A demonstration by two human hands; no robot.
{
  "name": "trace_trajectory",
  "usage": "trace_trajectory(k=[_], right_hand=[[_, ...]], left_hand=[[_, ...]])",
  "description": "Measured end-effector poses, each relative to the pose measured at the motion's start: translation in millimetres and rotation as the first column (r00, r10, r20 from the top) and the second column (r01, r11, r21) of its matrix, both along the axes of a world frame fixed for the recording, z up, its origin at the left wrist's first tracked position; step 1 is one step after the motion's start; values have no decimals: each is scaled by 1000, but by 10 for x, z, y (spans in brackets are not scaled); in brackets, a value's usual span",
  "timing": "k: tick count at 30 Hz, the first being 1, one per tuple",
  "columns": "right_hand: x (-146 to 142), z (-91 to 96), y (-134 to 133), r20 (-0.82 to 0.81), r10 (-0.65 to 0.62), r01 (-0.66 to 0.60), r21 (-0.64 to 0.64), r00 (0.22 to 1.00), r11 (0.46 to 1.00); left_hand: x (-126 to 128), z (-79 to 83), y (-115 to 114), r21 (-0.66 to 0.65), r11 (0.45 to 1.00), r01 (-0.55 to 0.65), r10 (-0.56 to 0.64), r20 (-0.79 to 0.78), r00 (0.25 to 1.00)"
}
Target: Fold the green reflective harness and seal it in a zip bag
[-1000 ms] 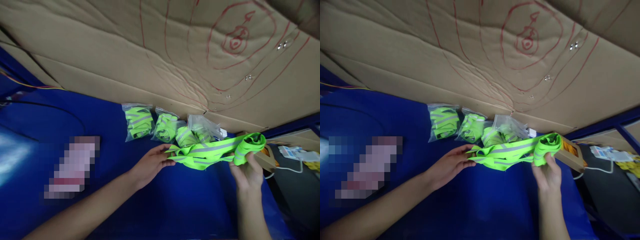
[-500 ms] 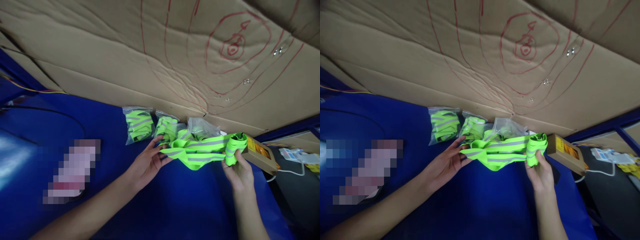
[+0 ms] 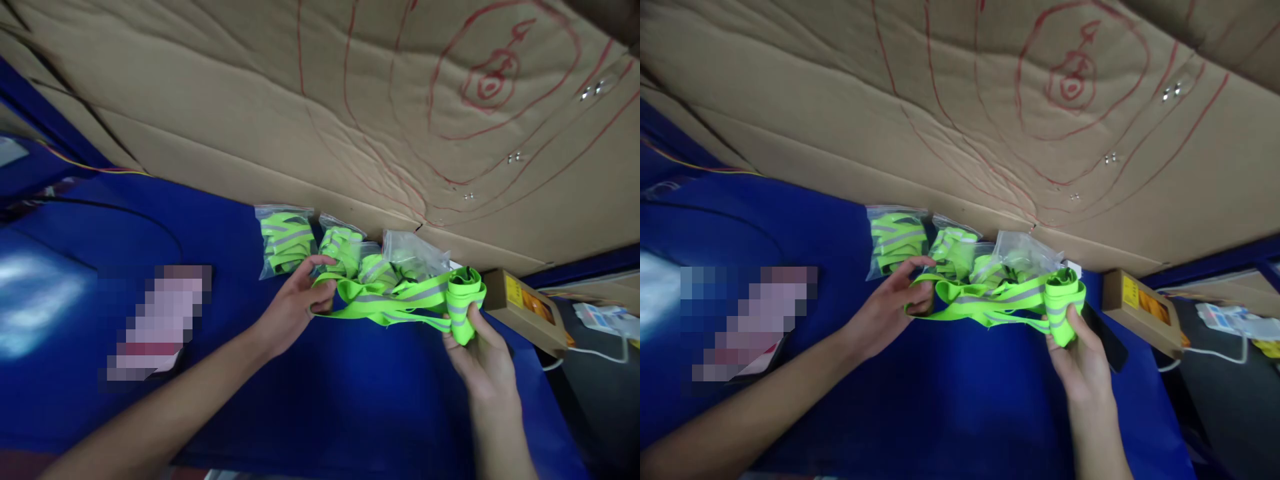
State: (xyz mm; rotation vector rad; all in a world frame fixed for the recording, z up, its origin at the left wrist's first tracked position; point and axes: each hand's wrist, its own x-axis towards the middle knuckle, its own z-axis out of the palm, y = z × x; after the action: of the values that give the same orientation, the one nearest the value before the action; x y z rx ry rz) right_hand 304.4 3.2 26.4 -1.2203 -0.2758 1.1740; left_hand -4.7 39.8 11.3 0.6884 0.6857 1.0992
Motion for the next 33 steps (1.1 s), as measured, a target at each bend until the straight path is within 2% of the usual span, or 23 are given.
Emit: trace_trajectory(k=[2, 4, 7, 10, 12, 15, 17, 19, 21, 24, 25, 26, 28, 30, 31, 33], right_hand=[[-6, 9, 15, -2, -14, 14, 19, 1000, 1000], [-28, 9, 27, -20, -7, 8, 43, 1000, 999], [-79, 0, 26, -24, 34, -33, 48, 999, 998], [-126, -2, 4, -2, 55, -55, 54, 998, 997], [-146, 8, -27, 36, 67, -70, 76, 997, 995], [-147, 45, -109, 150, 114, -135, 140, 982, 981], [-126, 89, -182, 251, 132, -183, 196, 959, 963], [-95, 153, -257, 338, 130, -218, 237, 932, 947], [-79, 237, -322, 391, 138, -256, 268, 910, 929], [-132, 378, -397, 436, 194, -344, 297, 879, 891], [-173, 423, -417, 455, 215, -376, 299, 864, 877], [-223, 463, -433, 476, 233, -404, 296, 848, 866], [-335, 530, -451, 524, 268, -463, 285, 809, 840], [-438, 576, -441, 615, 270, -518, 267, 741, 813], [-481, 588, -423, 690, 246, -543, 250, 681, 802], [-546, 581, -367, 852, 141, -576, 210, 504, 790]], left_hand=[[6, -26, -11, 174, 978, 114, -83, -177, 981], [24, -79, -39, 312, 915, 256, -120, -394, 911], [74, -189, -96, 405, 826, 392, -41, -650, 759], [134, -287, -137, 427, 827, 367, 99, -752, 652], [166, -306, -149, 444, 845, 297, 185, -765, 618], [173, -221, -152, 416, 889, 194, 212, -747, 630], [129, -82, -149, 374, 918, 131, 211, -741, 637], [36, 107, -151, 383, 918, 98, 236, -729, 642], [-82, 320, -171, 450, 881, 145, 246, -698, 673], [-185, 614, -261, 553, 776, 303, 155, -633, 758], [-168, 687, -304, 568, 759, 317, 115, -596, 795], [-119, 739, -350, 557, 768, 315, 61, -554, 830], [59, 765, -435, 453, 839, 300, -88, -432, 898], [285, 680, -494, 273, 886, 374, -315, -238, 919], [390, 604, -513, 181, 895, 407, -388, -132, 912], [547, 418, -536, -23, 878, 478, -478, 7, 879]])
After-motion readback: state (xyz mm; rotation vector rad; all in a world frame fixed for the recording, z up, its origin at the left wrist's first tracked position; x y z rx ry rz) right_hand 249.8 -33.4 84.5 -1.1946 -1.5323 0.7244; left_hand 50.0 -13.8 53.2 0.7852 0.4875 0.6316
